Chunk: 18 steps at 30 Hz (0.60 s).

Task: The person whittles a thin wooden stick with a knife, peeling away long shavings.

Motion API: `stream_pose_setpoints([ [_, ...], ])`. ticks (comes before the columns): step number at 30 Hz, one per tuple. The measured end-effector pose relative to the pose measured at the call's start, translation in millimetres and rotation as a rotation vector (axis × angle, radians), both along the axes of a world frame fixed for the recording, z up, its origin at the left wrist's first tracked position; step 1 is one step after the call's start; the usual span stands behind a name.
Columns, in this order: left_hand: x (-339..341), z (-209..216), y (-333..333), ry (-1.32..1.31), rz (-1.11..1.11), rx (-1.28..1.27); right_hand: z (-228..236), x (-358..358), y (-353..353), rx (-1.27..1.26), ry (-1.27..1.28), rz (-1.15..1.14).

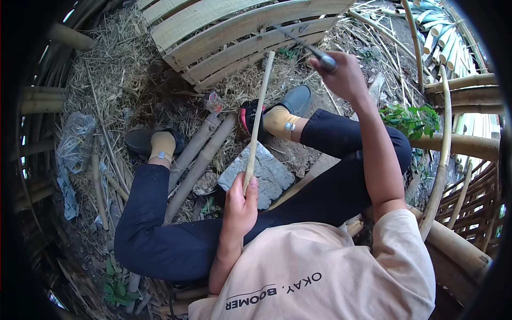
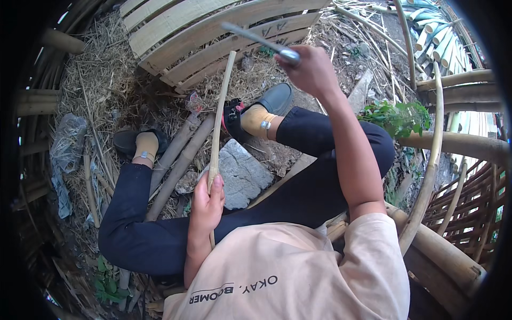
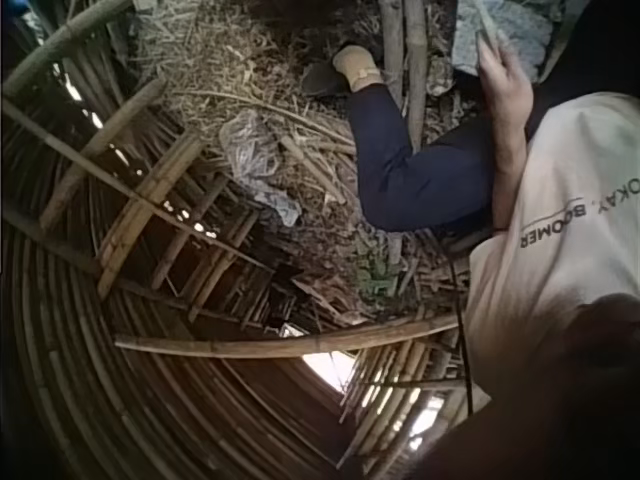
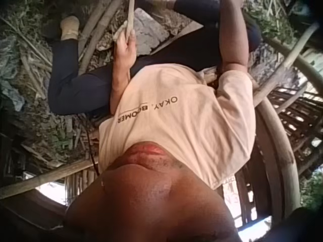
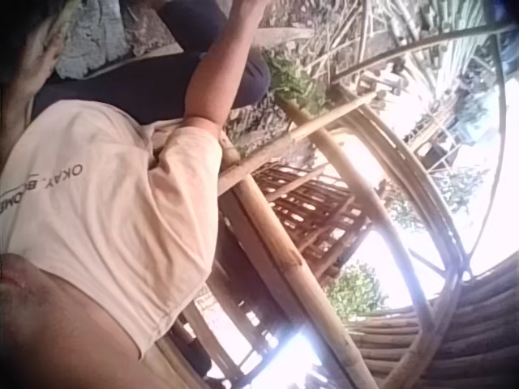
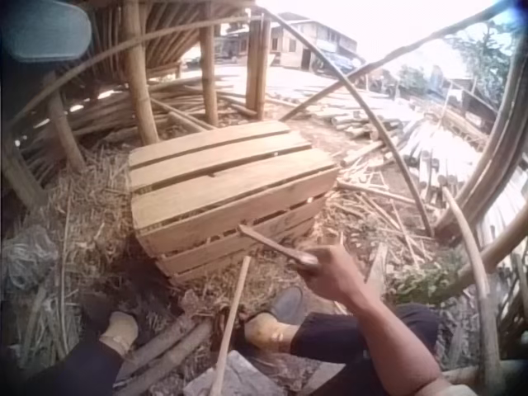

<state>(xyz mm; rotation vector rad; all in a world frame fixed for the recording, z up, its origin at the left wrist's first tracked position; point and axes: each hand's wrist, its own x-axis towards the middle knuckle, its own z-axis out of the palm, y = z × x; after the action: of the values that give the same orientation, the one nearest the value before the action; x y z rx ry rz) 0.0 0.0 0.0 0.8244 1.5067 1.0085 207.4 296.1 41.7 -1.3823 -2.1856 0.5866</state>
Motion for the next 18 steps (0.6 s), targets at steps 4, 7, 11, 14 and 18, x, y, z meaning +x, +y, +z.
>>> stream_pose_setpoints([
  [4,-0.1,16.7,1.4,-0.347,0.047,-0.041,2.9,-19.1,-32.5,0.016,-0.172,0.236],
  [7,-3.3,26.9,4.9,-0.426,0.055,-0.055,-0.7,-26.0,-47.4,0.021,-0.266,0.347],
  [11,-6.6,29.0,6.8,-0.428,0.017,-0.045,-7.0,-32.6,-54.4,0.004,-0.274,0.367],
  [14,-1.7,37.8,3.1,-0.503,-0.056,-0.061,-17.6,-35.9,-54.6,0.049,-0.145,0.330],
  [18,0.0,40.8,3.9,-0.517,-0.047,-0.096,-24.6,-37.0,-50.2,0.104,-0.097,0.284],
])
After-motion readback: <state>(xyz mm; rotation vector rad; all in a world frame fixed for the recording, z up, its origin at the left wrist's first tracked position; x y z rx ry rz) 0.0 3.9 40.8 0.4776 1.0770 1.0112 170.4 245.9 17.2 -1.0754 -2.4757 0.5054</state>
